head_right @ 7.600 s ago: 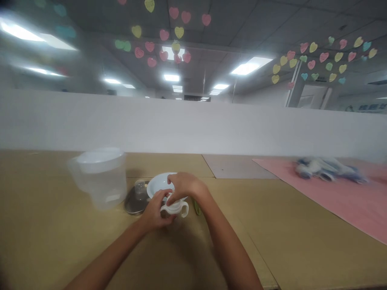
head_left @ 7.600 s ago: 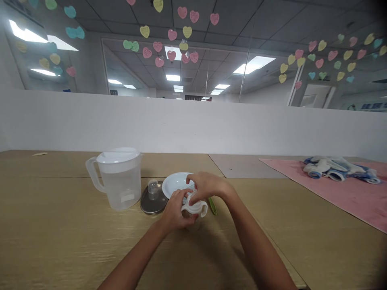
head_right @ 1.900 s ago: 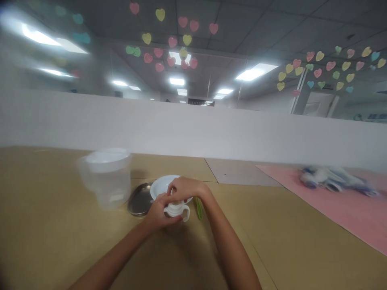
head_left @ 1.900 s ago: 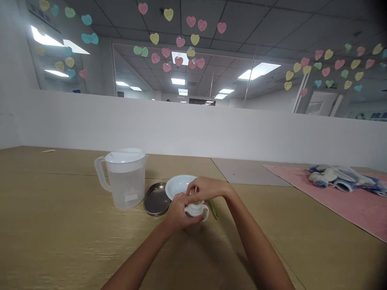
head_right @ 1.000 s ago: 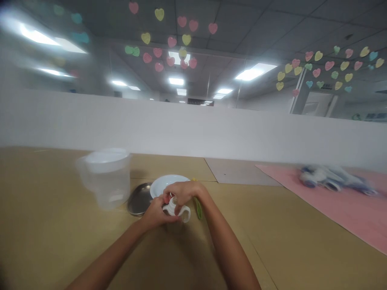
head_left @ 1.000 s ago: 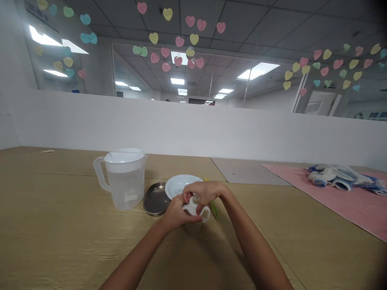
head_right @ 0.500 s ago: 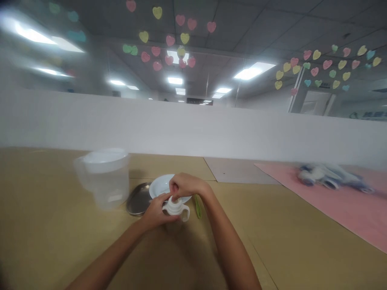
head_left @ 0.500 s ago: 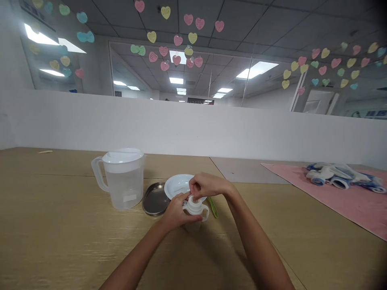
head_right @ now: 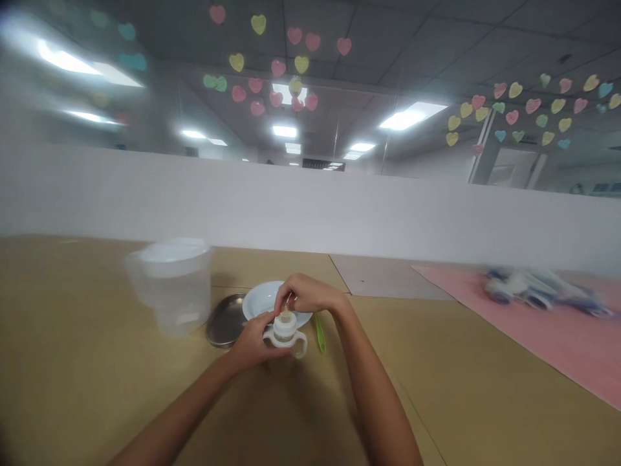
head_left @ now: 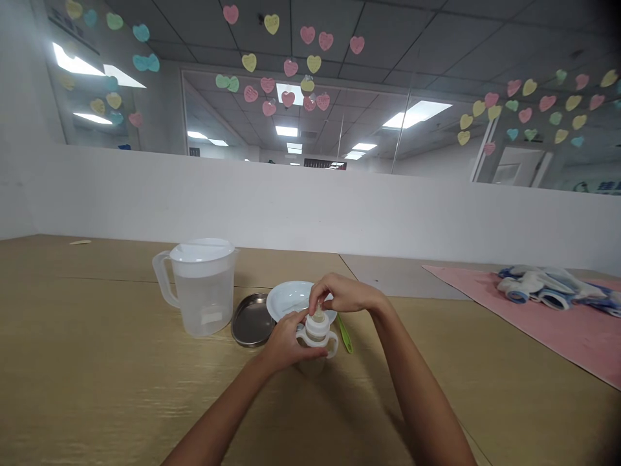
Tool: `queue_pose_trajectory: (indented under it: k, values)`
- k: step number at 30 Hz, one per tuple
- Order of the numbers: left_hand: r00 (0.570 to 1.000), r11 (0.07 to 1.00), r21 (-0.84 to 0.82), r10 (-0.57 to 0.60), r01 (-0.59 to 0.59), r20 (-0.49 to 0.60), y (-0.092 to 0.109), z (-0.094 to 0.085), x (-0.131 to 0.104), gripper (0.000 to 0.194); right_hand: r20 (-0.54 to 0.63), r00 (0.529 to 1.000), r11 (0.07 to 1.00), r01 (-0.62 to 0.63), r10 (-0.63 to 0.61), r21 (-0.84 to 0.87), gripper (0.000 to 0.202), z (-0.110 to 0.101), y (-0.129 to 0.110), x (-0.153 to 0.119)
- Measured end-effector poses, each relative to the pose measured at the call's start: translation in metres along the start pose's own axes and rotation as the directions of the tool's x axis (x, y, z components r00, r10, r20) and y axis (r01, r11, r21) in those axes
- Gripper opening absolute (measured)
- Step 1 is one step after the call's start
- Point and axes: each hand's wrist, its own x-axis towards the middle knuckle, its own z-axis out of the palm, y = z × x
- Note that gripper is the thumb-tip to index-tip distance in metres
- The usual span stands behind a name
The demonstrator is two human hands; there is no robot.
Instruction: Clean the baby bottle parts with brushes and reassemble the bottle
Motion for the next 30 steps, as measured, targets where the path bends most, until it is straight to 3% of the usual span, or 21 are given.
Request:
queue_pose_trajectory:
  k: [4, 7, 9, 12, 16, 19, 22, 25, 30]
  values:
    - [1.000, 1.000, 0.026, 0.001, -0.001, -0.009, 0.000, 0.001, -0.001, 0.062, -0.075, 0.997, 1.000, 0.011, -0.009, 0.019, 0.032, -0.005, -0.007, -0.005]
    - [0.999, 0.997, 0.064, -0.041, 0.042, -0.016, -0.003, 0.002, -0.001, 0.062, -0.229, 0.973, 0.998, -0.028, 0.039, 0.051, 0.027, -0.007, -0.012, -0.009]
    - [0.998, 0.995, 0.079, -0.065, 0.066, -0.011, -0.006, 0.003, -0.002, 0.073, -0.346, 0.935, 0.993, -0.041, 0.077, 0.109, 0.023, -0.008, -0.015, -0.010]
    - [0.996, 0.994, 0.062, -0.089, 0.089, 0.011, -0.010, 0.005, -0.002, 0.094, -0.500, 0.855, 0.977, -0.036, 0.138, 0.209, 0.019, -0.009, -0.016, -0.009]
    - [0.996, 0.996, 0.007, -0.087, 0.087, 0.025, -0.013, 0.006, -0.002, 0.105, -0.697, 0.692, 0.960, 0.023, 0.187, 0.280, 0.019, -0.011, -0.012, -0.005]
    - [0.998, 0.997, -0.052, -0.065, 0.065, 0.016, -0.015, 0.006, -0.003, 0.101, -0.778, 0.585, 0.951, 0.037, 0.228, 0.307, 0.022, -0.012, -0.008, -0.003]
    - [0.993, 0.991, -0.108, -0.092, 0.084, -0.072, -0.017, 0.005, -0.003, 0.083, -0.804, 0.524, 0.949, -0.024, 0.280, 0.315, 0.025, -0.011, -0.002, 0.000]
    - [0.969, 0.982, -0.146, -0.150, 0.123, -0.194, -0.019, 0.003, -0.001, 0.069, -0.785, 0.537, 0.948, -0.108, 0.309, 0.299, 0.024, -0.009, 0.007, 0.005]
    - [0.951, 0.996, -0.034, -0.090, 0.084, -0.295, -0.024, 0.001, 0.002, 0.044, -0.683, 0.639, 0.934, -0.204, 0.354, 0.294, 0.019, 0.001, 0.022, 0.017]
